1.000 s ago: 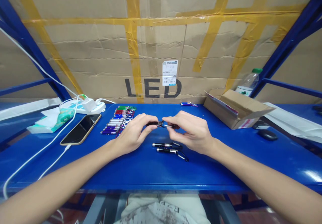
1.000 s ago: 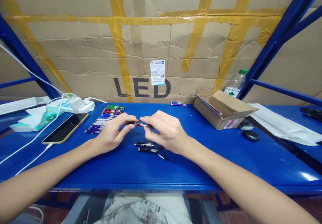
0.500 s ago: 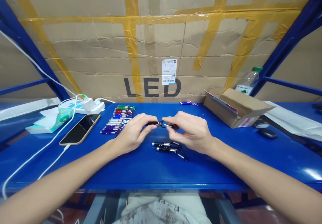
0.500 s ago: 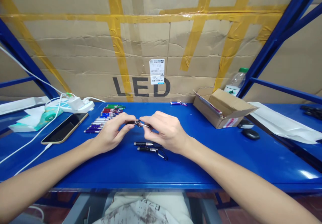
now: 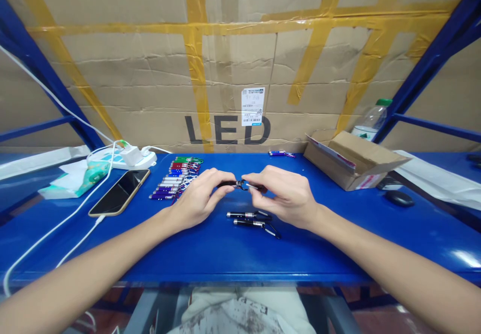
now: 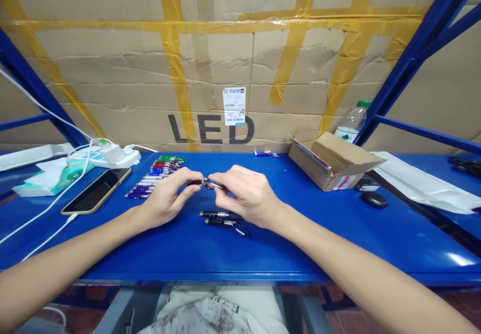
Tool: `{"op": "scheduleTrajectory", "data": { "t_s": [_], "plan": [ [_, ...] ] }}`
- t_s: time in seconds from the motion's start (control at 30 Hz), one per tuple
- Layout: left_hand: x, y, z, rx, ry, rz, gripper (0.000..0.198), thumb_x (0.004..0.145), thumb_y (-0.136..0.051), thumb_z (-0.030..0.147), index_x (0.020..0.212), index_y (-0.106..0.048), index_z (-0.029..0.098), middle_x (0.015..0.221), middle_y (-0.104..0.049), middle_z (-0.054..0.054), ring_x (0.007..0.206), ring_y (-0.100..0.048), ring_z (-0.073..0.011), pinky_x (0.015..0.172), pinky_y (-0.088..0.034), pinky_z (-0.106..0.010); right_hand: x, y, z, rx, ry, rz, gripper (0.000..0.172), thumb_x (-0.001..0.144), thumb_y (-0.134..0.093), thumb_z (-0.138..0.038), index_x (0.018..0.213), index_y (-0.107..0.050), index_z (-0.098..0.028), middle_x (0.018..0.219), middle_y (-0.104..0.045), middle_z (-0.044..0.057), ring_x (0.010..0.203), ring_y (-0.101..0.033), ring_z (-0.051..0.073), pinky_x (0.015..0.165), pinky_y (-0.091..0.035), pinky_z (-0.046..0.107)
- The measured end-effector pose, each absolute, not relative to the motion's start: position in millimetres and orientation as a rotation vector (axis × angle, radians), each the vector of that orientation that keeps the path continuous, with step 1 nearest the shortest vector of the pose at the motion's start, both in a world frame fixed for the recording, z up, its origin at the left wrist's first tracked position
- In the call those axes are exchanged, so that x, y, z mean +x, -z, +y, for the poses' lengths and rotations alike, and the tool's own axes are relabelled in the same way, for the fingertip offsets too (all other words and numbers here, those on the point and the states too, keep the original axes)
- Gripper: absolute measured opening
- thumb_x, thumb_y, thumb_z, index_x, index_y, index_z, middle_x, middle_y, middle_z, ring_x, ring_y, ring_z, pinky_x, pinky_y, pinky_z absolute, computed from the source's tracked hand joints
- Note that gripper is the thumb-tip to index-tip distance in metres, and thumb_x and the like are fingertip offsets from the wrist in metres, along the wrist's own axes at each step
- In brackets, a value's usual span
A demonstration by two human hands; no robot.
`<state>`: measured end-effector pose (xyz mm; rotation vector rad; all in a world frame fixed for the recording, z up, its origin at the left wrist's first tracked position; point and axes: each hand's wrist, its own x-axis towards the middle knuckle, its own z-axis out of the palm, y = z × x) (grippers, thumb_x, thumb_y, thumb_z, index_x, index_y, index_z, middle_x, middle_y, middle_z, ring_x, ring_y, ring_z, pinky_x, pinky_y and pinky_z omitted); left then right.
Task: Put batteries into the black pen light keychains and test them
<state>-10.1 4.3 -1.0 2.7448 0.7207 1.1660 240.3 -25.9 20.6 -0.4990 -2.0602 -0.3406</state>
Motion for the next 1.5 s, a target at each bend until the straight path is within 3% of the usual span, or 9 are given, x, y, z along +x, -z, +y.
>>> {"op": "scheduleTrajectory", "data": {
  "t_s": [0.57,0.8,1.23,1.5],
  "plan": [
    [-12,-1,6,2.793,-1.253,0.692,0.019,0.114,-0.051,0.029,0.126,-0.063,0.020,0.113,-0.075,-0.006,0.098,-0.068,-0.0183,0.092,-0.052,-0.031,245,-19,-23,-0.466,0.386,-2.115,0.036,0.105,-0.062,-0.013,0.140,-0.067,-0.020,0.094,-0.080,0.006,0.080,-0.073,0.018,0.077,-0.065,0.033],
    [-13,1,8,2.781,-1.310,0.701,0.020,0.113,-0.052,0.031,0.126,-0.064,0.021,0.113,-0.075,-0.007,0.099,-0.069,-0.0192,0.092,-0.054,-0.032,246,-17,-22,-0.463,0.345,-2.111,0.032,0.106,-0.067,-0.017,0.138,-0.067,-0.018,0.105,-0.082,0.008,0.082,-0.072,0.018,0.079,-0.064,0.033],
    [-12,1,7,2.790,-1.330,0.716,0.019,0.113,-0.053,0.030,0.126,-0.063,0.022,0.115,-0.075,-0.006,0.100,-0.068,-0.0182,0.093,-0.054,-0.031,247,-16,-21,-0.492,0.317,-2.117,0.030,0.106,-0.067,-0.022,0.137,-0.067,-0.020,0.105,-0.082,0.007,0.079,-0.071,0.018,0.077,-0.063,0.032],
    [-9,-1,4,2.729,-1.267,0.850,0.021,0.113,-0.052,0.034,0.122,-0.066,0.021,0.110,-0.076,-0.006,0.098,-0.070,-0.0201,0.092,-0.054,-0.033,250,-12,-15,-0.573,0.263,-2.105,0.028,0.108,-0.063,-0.019,0.136,-0.067,-0.020,0.118,-0.082,0.009,0.094,-0.076,0.019,0.088,-0.063,0.033]
  ]
}}
